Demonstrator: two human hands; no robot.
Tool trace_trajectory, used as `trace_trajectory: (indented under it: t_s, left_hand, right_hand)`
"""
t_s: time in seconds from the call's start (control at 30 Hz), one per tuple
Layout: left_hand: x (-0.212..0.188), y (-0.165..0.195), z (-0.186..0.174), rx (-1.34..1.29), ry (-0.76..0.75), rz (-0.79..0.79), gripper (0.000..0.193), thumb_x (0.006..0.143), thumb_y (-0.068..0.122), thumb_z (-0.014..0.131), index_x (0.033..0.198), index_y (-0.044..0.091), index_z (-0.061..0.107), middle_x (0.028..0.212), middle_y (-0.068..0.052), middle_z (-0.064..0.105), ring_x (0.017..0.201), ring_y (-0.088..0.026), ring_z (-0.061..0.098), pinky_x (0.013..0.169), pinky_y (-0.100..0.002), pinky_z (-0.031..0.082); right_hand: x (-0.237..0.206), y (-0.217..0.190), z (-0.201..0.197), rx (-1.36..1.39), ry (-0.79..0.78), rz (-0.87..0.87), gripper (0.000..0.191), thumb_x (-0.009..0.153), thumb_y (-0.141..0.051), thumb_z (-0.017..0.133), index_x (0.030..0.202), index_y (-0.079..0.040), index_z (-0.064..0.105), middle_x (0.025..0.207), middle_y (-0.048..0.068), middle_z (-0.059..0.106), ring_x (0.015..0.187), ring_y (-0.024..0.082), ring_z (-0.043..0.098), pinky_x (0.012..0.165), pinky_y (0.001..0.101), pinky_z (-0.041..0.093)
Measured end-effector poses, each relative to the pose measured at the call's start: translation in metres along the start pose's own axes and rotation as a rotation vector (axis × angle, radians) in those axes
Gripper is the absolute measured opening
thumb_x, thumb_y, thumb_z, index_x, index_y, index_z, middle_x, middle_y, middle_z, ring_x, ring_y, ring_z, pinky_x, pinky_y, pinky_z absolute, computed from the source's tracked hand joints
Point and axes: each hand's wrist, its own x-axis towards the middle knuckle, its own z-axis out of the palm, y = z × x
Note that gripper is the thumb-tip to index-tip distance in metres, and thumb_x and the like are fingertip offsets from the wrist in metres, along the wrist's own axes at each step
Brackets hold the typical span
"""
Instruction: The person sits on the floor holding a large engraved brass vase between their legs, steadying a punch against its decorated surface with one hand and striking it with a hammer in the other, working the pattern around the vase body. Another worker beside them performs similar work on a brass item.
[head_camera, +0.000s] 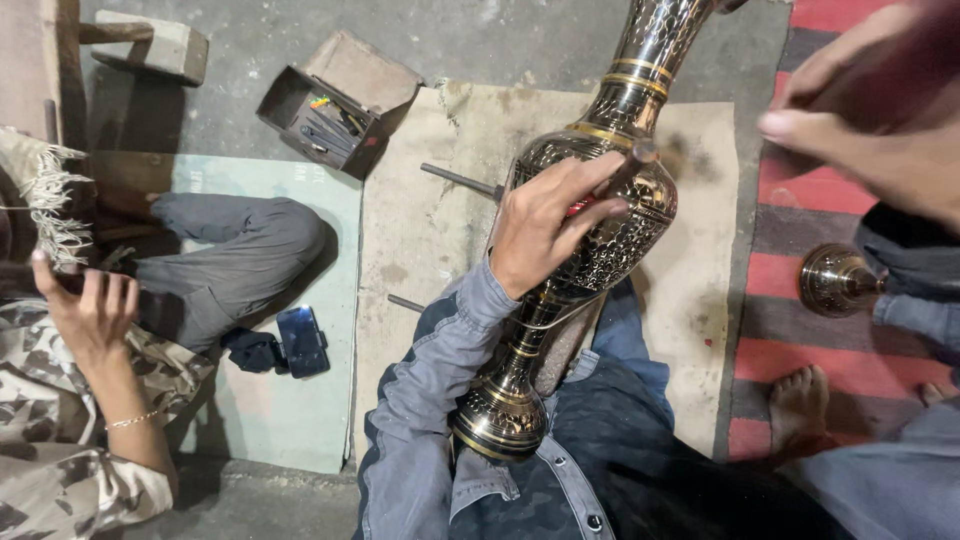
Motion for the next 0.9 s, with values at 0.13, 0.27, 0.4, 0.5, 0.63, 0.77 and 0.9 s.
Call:
trace_trajectory:
  t_s: [0.13, 0.27, 0.4, 0.5, 0.63, 0.77, 0.9]
  left_hand:
    - [0.002, 0.003, 0.000, 0.033, -0.012, 0.036, 0.040, 0.096, 0.021, 0.079, 0.131, 0.012, 0.062, 0.103, -0.008, 0.071, 0.088, -0.025, 0.072, 0.077, -0.036, 0.058]
    - [0.005, 0.005, -0.001, 0.044, -0.008, 0.006, 0.027, 0.096, 0.024, 0.082, 0.114, 0.014, 0.063, 0.099, -0.006, 0.069, 0.088, -0.023, 0.072, 0.078, -0.037, 0.058]
    - [0.004, 0.006, -0.003, 0.032, -0.022, 0.037, 0.040, 0.095, 0.021, 0.078, 0.130, 0.010, 0.064, 0.101, -0.008, 0.070, 0.087, -0.025, 0.071, 0.076, -0.038, 0.057]
    - [0.004, 0.006, -0.002, 0.054, -0.027, 0.028, 0.037, 0.096, 0.023, 0.080, 0.128, 0.013, 0.063, 0.102, -0.008, 0.070, 0.086, -0.023, 0.071, 0.076, -0.036, 0.057]
    - [0.006, 0.006, -0.001, 0.034, -0.045, 0.024, 0.043, 0.099, 0.024, 0.077, 0.137, 0.013, 0.060, 0.104, -0.006, 0.071, 0.088, -0.022, 0.071, 0.077, -0.036, 0.058]
    - [0.006, 0.011, -0.006, 0.001, -0.038, 0.039, 0.043, 0.100, 0.025, 0.075, 0.139, 0.016, 0.061, 0.104, -0.005, 0.069, 0.085, -0.022, 0.069, 0.075, -0.034, 0.058]
    - [0.009, 0.017, -0.010, 0.030, -0.059, 0.013, 0.042, 0.099, 0.024, 0.076, 0.137, 0.016, 0.062, 0.099, -0.006, 0.067, 0.086, -0.024, 0.068, 0.076, -0.037, 0.056]
  right_hand:
    - [0.007, -0.028, 0.011, -0.326, 0.090, 0.085, 0.015, 0.101, -0.006, 0.078, 0.107, 0.000, 0.065, 0.095, 0.013, 0.068, 0.089, 0.021, 0.069, 0.082, 0.0311, 0.054]
    - [0.004, -0.022, 0.009, -0.649, -0.013, -0.083, 0.023, 0.088, 0.001, 0.080, 0.109, 0.001, 0.071, 0.088, 0.016, 0.067, 0.081, 0.027, 0.068, 0.077, 0.0363, 0.054]
    - [-0.004, -0.006, 0.002, -0.487, -0.039, -0.065, 0.014, 0.096, -0.001, 0.076, 0.105, 0.005, 0.067, 0.082, 0.017, 0.064, 0.075, 0.026, 0.066, 0.071, 0.0362, 0.052]
    - [-0.007, -0.003, -0.001, -0.583, -0.074, 0.015, 0.015, 0.096, -0.001, 0.077, 0.109, 0.001, 0.070, 0.084, 0.016, 0.064, 0.079, 0.025, 0.066, 0.073, 0.0357, 0.053]
    - [0.003, -0.013, 0.002, -0.674, -0.048, -0.062, 0.028, 0.087, -0.004, 0.080, 0.113, 0.000, 0.069, 0.095, 0.015, 0.067, 0.086, 0.025, 0.064, 0.078, 0.0363, 0.051]
    - [0.014, -0.022, 0.015, -0.512, -0.078, 0.322, 0.022, 0.102, -0.013, 0.079, 0.108, 0.006, 0.068, 0.080, 0.017, 0.065, 0.079, 0.026, 0.063, 0.076, 0.0384, 0.052]
    - [0.002, -0.032, 0.010, -0.281, 0.028, -0.002, 0.026, 0.094, -0.003, 0.074, 0.116, 0.007, 0.063, 0.100, 0.015, 0.067, 0.091, 0.017, 0.066, 0.083, 0.0326, 0.053]
